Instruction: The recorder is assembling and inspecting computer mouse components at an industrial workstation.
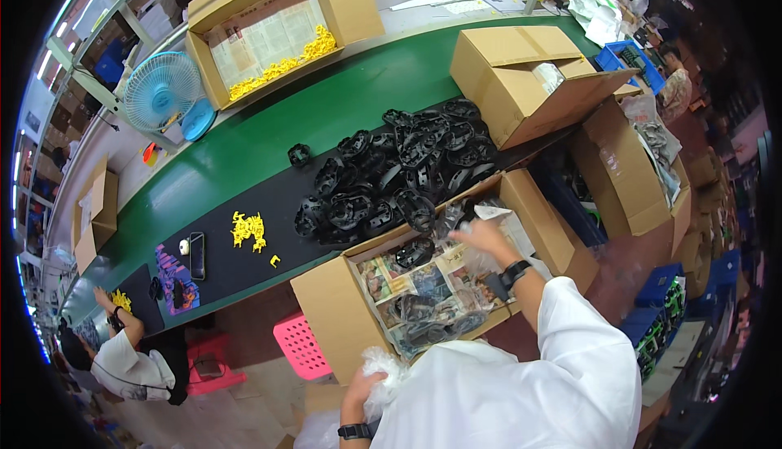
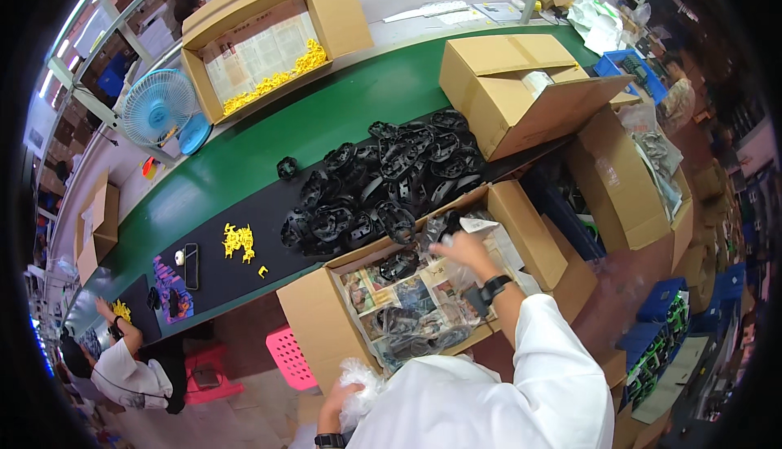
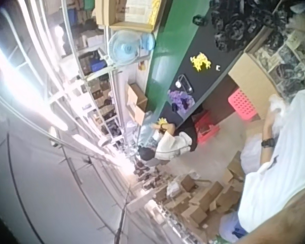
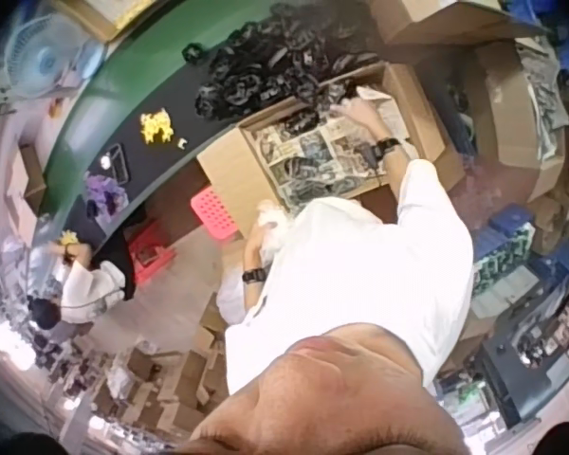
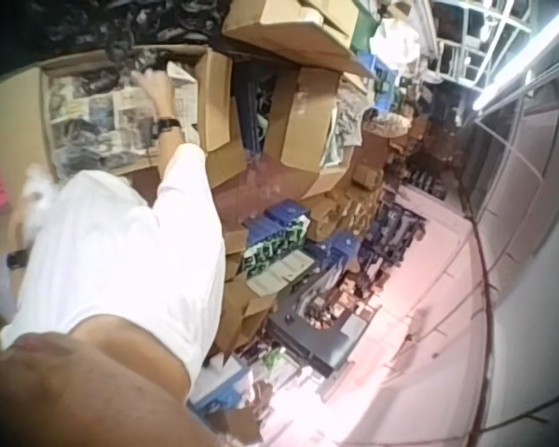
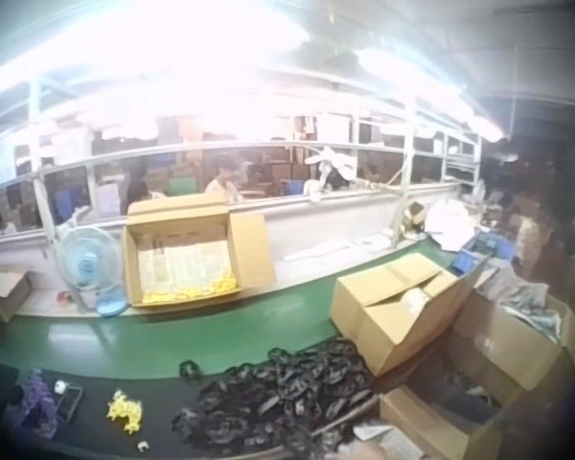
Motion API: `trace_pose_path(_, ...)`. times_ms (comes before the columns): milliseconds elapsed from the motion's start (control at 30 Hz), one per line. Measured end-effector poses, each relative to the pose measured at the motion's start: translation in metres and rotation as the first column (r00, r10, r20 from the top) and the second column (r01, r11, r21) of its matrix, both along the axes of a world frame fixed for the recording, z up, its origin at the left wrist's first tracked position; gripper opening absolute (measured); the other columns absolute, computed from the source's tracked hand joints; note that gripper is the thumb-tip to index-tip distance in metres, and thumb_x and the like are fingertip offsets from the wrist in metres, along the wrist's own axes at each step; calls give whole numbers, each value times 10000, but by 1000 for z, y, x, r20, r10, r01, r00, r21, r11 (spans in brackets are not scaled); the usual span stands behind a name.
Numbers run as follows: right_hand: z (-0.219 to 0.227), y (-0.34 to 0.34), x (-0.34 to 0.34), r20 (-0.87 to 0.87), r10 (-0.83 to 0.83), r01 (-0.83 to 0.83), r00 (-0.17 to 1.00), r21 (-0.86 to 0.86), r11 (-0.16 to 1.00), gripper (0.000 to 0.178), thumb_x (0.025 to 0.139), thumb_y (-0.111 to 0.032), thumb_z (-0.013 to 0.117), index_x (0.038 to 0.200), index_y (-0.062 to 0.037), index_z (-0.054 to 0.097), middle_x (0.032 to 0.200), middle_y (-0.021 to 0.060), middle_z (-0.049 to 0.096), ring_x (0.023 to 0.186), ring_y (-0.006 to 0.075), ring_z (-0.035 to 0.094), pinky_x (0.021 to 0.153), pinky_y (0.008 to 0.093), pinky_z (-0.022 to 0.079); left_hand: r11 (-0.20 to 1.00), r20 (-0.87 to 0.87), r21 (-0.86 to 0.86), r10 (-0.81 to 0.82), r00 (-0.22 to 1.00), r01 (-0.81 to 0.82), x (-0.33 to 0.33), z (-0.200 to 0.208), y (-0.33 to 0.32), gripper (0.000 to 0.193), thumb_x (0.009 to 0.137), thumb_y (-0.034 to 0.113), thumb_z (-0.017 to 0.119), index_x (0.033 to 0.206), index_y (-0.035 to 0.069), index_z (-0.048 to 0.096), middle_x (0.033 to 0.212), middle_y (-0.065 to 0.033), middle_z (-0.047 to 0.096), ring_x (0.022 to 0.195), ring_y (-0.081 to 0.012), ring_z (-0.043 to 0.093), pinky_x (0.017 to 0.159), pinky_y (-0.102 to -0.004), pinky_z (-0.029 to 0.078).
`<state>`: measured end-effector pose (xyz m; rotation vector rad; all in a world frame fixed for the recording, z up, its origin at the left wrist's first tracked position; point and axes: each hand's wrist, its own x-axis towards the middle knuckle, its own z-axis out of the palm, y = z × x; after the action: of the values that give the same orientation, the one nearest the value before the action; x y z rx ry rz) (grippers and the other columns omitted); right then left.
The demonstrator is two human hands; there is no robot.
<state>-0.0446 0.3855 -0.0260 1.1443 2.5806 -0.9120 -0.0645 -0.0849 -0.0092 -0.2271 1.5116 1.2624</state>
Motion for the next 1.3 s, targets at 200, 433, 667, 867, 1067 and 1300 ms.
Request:
trace_pose_path(200,-29,-44,-24,99,-190,188,977,28,982,710,708,-632,636,851,61,681,880,286,657,855,417,648,761,457,504,996,-14,-20,-91,996,91,-2,11,1,297,748,114,680,1027,21,635,921,-43,660,817,-157,610,738,-305,487)
trace_pose_path(433,-7,-33,7,-209,-247,243,946,-44,969,504,689,-396,640,887,67,652,878,276,658,860,418,639,770,461,500,997,-19,53,-54,998,55,2,-2,-9,306,750,130,687,1029,20,630,918,-41,658,812,-156,607,733,-303,487)
trace_pose_path(667,59,9,-50,-562,-19,-8,827,-46,999,371,723,-218,647,1035,-17,637,917,220,668,875,357,655,771,396,509,991,-42,74,-110,993,113,-5,-5,-2,314,745,130,702,1028,17,628,902,-35,649,811,-152,601,735,-301,486)
trace_pose_path(867,112,-5,-112,-591,155,-76,792,156,985,341,788,-163,610,1096,-18,611,922,219,658,835,335,659,755,355,504,999,-64,40,-26,998,29,6,-15,-13,392,741,136,707,1091,7,589,973,-54,622,876,-155,578,748,-305,481)
trace_pose_path(1067,105,-19,-98,-680,-103,0,726,-150,989,209,831,-93,512,947,-27,673,753,68,598,688,117,521,632,259,414,993,-4,115,-8,1000,9,1,-8,-11,453,728,127,702,1140,2,563,998,-63,606,902,-179,569,804,-312,469)
trace_pose_path(1300,90,-91,-51,-22,442,-433,897,164,886,621,746,-612,629,771,7,664,808,213,634,794,392,621,735,450,506,993,-32,117,-4,999,7,6,-1,-19,405,737,101,682,1117,5,583,993,-58,625,905,-166,577,815,-307,467)
